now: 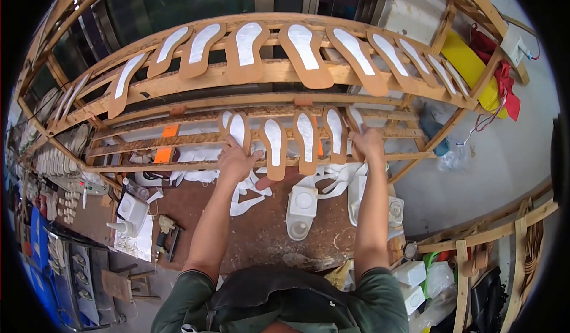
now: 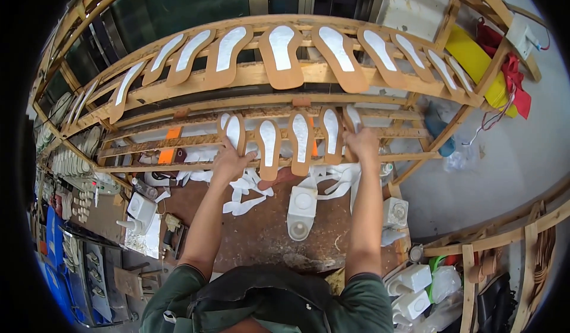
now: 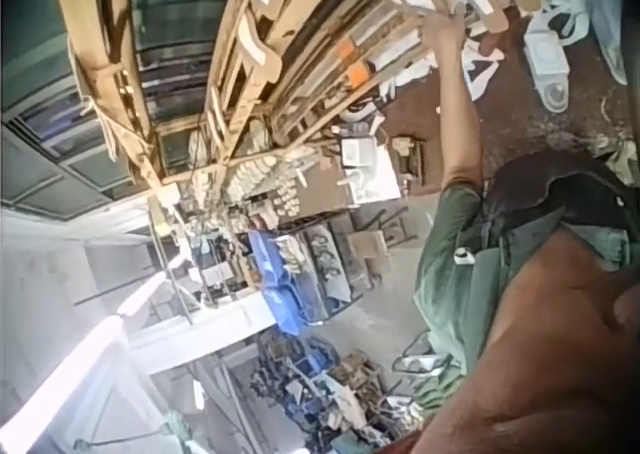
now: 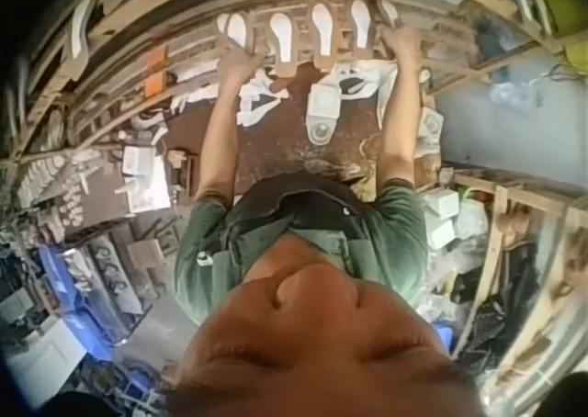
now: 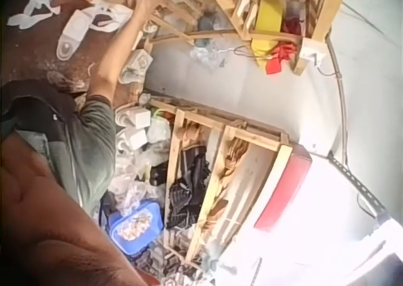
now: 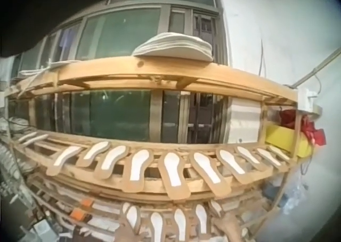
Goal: Applying adhesive to shoe heel components and arranging soles on drying racks in a shoe factory.
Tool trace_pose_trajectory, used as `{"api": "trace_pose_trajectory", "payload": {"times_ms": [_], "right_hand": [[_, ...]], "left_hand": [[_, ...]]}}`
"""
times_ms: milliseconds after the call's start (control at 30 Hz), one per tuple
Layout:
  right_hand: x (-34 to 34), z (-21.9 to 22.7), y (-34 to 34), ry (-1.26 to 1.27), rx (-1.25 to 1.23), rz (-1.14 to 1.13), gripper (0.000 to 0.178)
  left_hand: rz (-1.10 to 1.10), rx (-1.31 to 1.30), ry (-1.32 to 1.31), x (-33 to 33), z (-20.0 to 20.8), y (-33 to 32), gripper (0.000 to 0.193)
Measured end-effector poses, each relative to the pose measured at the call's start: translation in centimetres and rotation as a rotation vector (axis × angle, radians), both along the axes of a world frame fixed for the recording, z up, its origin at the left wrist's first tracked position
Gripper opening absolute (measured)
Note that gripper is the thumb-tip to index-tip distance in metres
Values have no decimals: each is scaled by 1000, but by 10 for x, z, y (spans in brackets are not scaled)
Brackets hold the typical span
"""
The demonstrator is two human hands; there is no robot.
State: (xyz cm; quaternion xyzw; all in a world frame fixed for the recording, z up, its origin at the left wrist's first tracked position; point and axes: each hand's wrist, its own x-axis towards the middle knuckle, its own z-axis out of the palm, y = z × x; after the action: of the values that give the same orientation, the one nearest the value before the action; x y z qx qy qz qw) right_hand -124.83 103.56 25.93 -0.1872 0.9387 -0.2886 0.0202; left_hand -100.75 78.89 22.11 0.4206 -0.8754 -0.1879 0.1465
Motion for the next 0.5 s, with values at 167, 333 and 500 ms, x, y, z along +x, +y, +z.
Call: {"api": "trace_pose_trajectory", "payload": {"times_ms": [167,333,500], "right_hand": [[59,-37,-26,587,317,-90,59],[47,-19,-50,-78,-58,-12,66],[110,-44,-102,399,173,27,68]], "left_hand": [[15,48,162,-13,16,20,75],[-115,61,49,-48,8,48,86],[-152,572,449,-53,-19,17,63]]}}
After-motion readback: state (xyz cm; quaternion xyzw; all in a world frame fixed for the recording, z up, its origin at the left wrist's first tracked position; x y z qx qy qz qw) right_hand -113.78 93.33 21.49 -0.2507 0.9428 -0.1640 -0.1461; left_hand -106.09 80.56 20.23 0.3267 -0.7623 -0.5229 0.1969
